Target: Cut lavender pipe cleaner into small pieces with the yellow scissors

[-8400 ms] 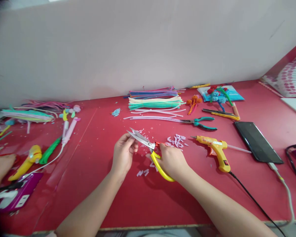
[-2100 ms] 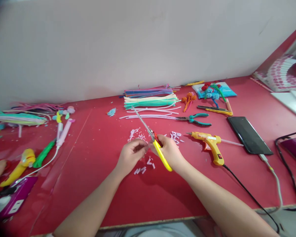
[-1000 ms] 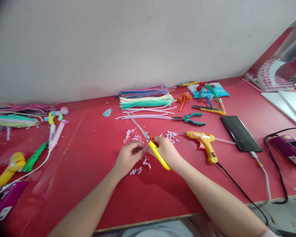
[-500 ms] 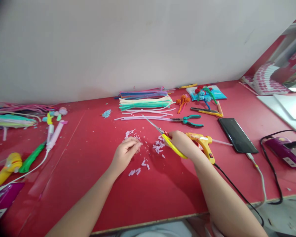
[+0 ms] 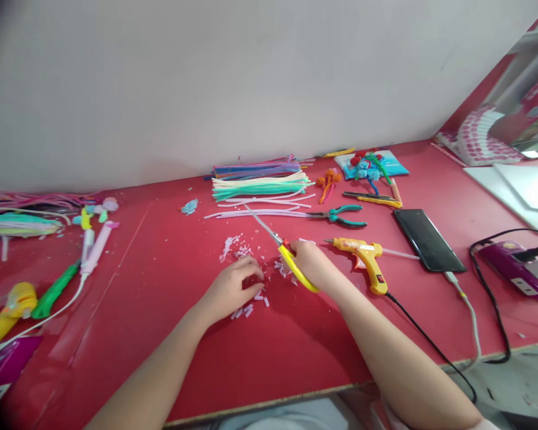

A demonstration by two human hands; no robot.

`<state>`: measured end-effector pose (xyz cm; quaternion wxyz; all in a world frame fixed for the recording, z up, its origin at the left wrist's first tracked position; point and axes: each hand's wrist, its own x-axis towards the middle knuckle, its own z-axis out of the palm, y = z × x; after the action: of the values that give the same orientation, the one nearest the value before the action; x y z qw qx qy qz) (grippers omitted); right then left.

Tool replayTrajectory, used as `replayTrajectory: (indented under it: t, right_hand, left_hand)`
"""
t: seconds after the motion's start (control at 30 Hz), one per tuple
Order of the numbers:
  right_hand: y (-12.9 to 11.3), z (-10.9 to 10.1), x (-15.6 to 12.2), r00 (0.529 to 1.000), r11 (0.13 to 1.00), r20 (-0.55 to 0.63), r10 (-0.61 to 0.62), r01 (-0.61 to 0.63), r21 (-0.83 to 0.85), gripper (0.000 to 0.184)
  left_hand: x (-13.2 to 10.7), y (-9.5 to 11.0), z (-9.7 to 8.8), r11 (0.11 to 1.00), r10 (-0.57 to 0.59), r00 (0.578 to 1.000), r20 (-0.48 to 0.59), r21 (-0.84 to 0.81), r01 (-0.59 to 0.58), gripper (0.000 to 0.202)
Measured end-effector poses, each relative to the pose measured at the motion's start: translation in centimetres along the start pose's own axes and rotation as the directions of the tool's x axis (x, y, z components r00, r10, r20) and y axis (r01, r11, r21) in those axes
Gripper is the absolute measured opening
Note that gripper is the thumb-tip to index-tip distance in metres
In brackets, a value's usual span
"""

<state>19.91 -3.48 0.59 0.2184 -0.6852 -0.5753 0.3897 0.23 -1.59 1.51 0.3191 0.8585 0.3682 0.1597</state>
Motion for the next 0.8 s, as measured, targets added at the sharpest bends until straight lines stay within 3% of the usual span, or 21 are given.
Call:
replayTrajectory:
  t: [0.07,0.17,0.37,0.57,0.7,0.8]
  right_hand:
    - [-0.6,1.0,-0.2,0.999,0.999,0.033,-0.003,0.001,0.041,0.013]
    - [-0.9,2.0,-0.2,1.000,1.000,-0.016,-0.015,0.015,-0.001,0.012]
    - [-0.2,1.2,0.4,0.992,0.995,-0.124,-0.014,0.002,-0.099,0.014]
    - [-0.5,0.9,-0.1,0.999,0.993,-0.007,-0.035,0.034,-0.111,0.010]
    - [-0.5,0.9,-0.2,0.999,0.987,-0.037,-0.039,0.033,-0.157,0.005]
    - [-0.3,0.8,-0.2,0.997,0.986,-0.065,-0.042,0.031,-0.163,0.010]
  left_hand:
    - [0.0,-0.1,0.2,1.000,-0.010,1.000,-0.015,0.020,0.010,0.009]
    - [0.1,-0.5,0.3,0.999,-0.030,0.998,-0.053,0.041,0.033,0.008]
    - [0.1,-0.4,0.2,1.000,-0.018,0.996,-0.089,0.015,0.019,0.009]
    - [-0.2,-0.2,0.0,0.999,0.030,0.999,0.036,0.022,-0.030,0.012]
    - [-0.4,0.0,0.1,0.992,0.111,0.979,0.169,0.043,-0.120,0.011]
    - [-0.5,0.2,0.5,0.988,0.125,0.970,0.208,0.068,-0.142,0.010]
